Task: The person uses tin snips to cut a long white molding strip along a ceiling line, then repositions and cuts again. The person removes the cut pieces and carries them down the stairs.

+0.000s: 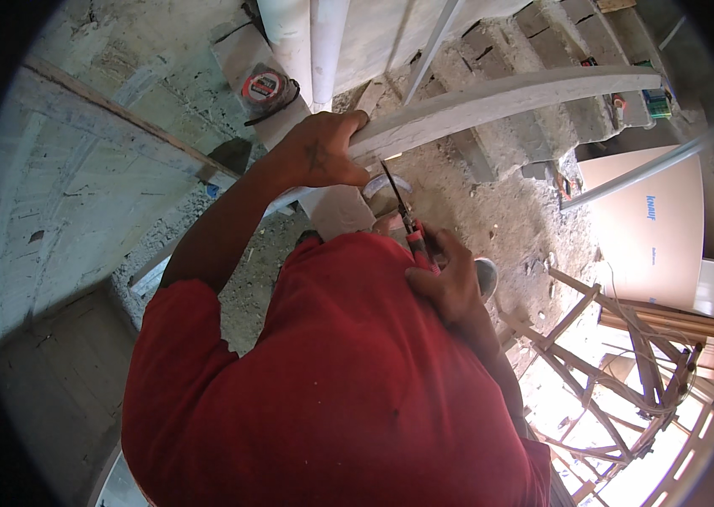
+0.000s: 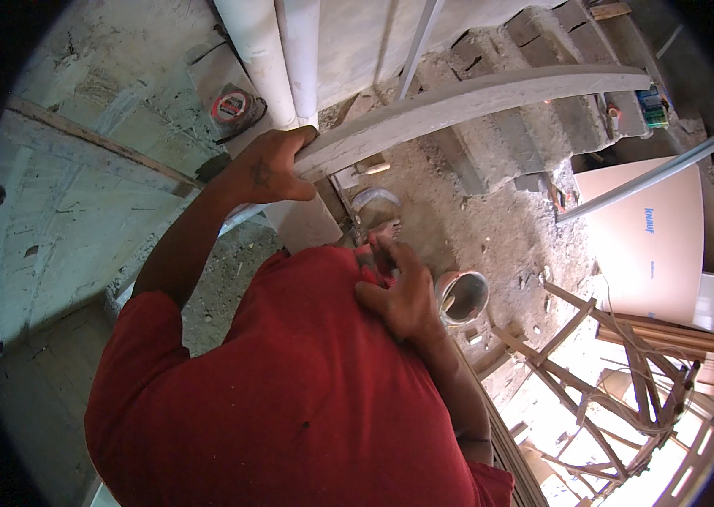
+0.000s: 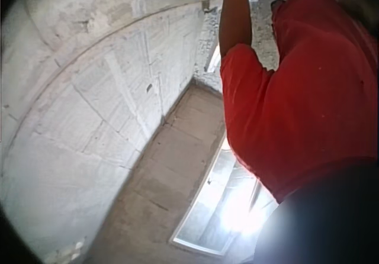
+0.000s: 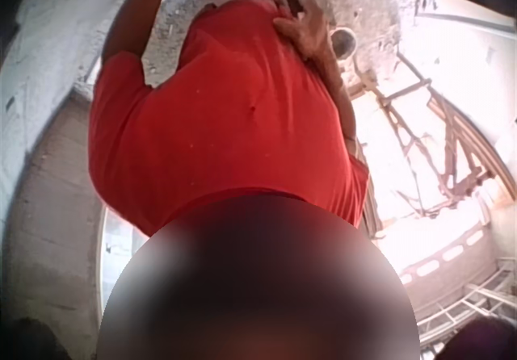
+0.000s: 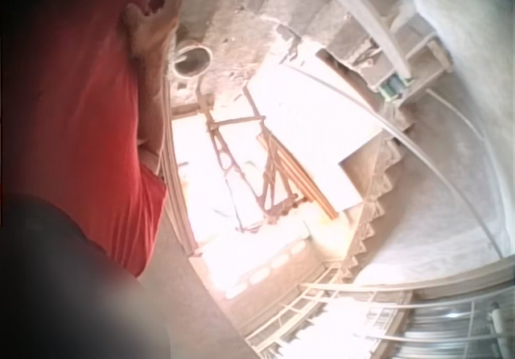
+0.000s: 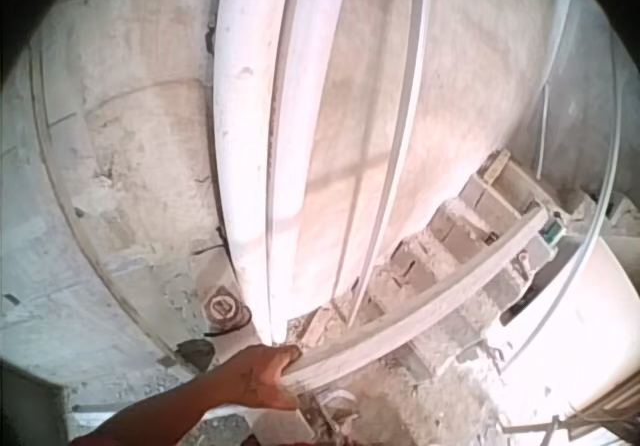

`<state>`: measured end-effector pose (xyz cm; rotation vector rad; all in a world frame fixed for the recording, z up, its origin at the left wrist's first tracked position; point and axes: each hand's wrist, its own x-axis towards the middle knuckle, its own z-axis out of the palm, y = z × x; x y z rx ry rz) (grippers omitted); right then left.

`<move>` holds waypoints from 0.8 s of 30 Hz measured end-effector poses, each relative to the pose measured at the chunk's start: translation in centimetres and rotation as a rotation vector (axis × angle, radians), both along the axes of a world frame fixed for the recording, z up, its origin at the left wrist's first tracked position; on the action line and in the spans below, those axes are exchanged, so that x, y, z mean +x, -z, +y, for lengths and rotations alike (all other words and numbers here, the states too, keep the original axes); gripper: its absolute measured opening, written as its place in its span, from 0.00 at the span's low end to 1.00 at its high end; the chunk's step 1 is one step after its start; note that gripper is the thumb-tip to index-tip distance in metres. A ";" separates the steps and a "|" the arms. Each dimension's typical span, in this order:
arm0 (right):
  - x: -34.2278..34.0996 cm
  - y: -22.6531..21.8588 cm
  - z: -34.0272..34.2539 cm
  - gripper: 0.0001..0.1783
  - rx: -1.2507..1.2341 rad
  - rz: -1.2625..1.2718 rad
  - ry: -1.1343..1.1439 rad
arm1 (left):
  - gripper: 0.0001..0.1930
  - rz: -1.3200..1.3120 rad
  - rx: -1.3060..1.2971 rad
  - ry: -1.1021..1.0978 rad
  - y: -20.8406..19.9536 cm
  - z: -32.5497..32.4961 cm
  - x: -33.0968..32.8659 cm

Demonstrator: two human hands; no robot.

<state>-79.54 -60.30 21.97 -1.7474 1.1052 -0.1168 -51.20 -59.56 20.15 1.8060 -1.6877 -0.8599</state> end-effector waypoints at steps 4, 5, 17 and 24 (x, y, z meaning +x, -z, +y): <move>0.0 0.1 0.0 0.41 0.011 -0.001 0.023 | 0.34 -0.026 0.003 0.005 -0.2 0.2 0.0; 0.0 0.1 0.0 0.41 0.025 -0.010 0.023 | 0.34 -0.028 -0.025 -0.003 -0.2 0.2 0.0; 0.0 0.4 -0.5 0.41 0.061 0.002 0.030 | 0.31 -0.032 -0.069 0.001 0.7 -0.4 -0.6; 0.5 -0.1 -0.7 0.40 0.054 0.028 0.008 | 0.28 -0.026 -0.036 -0.022 0.0 -0.4 -0.8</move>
